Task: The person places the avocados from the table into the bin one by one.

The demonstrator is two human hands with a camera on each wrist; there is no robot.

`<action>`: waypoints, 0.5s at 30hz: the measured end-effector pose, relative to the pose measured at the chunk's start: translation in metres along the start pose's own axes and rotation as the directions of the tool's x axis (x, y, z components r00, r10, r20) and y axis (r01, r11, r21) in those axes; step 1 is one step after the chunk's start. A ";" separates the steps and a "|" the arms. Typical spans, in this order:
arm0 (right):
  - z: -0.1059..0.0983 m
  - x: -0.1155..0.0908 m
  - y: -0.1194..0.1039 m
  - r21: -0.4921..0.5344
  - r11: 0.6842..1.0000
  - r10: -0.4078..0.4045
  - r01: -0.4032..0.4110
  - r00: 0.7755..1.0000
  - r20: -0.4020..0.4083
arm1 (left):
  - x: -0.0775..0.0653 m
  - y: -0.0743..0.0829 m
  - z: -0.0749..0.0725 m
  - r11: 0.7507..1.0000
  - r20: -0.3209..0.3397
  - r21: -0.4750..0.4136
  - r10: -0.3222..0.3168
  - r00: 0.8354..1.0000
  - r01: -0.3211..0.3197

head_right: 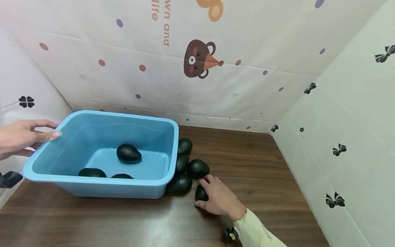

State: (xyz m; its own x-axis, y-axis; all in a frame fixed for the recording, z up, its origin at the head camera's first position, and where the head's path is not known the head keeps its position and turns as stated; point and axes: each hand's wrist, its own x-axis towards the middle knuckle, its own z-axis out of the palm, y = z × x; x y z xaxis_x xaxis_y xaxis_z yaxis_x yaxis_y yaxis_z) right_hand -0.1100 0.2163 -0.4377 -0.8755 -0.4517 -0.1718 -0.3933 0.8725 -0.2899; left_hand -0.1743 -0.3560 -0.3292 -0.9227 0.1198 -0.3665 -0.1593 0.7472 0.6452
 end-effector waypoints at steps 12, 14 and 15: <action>-0.014 -0.003 -0.005 -0.047 0.999 -0.012 0.010 0.998 -0.057 | 0.002 -0.001 -0.001 1.000 -0.004 -0.019 -0.003 1.000 0.002; -0.019 -0.005 -0.009 -0.065 0.998 -0.010 0.005 0.997 -0.074 | 0.003 -0.001 -0.002 1.000 -0.002 -0.020 -0.002 1.000 0.002; -0.022 -0.006 -0.012 -0.071 0.997 -0.012 0.006 0.996 -0.084 | 0.003 -0.001 -0.002 1.000 0.000 -0.023 -0.001 1.000 0.001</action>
State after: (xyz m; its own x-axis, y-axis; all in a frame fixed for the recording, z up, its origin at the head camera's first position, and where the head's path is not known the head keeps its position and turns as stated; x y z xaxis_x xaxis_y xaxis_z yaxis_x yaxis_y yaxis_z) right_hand -0.1063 0.2129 -0.4127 -0.8912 -0.4450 -0.0884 -0.4176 0.8807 -0.2234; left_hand -0.1771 -0.3576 -0.3294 -0.9224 0.1192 -0.3674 -0.1682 0.7322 0.6599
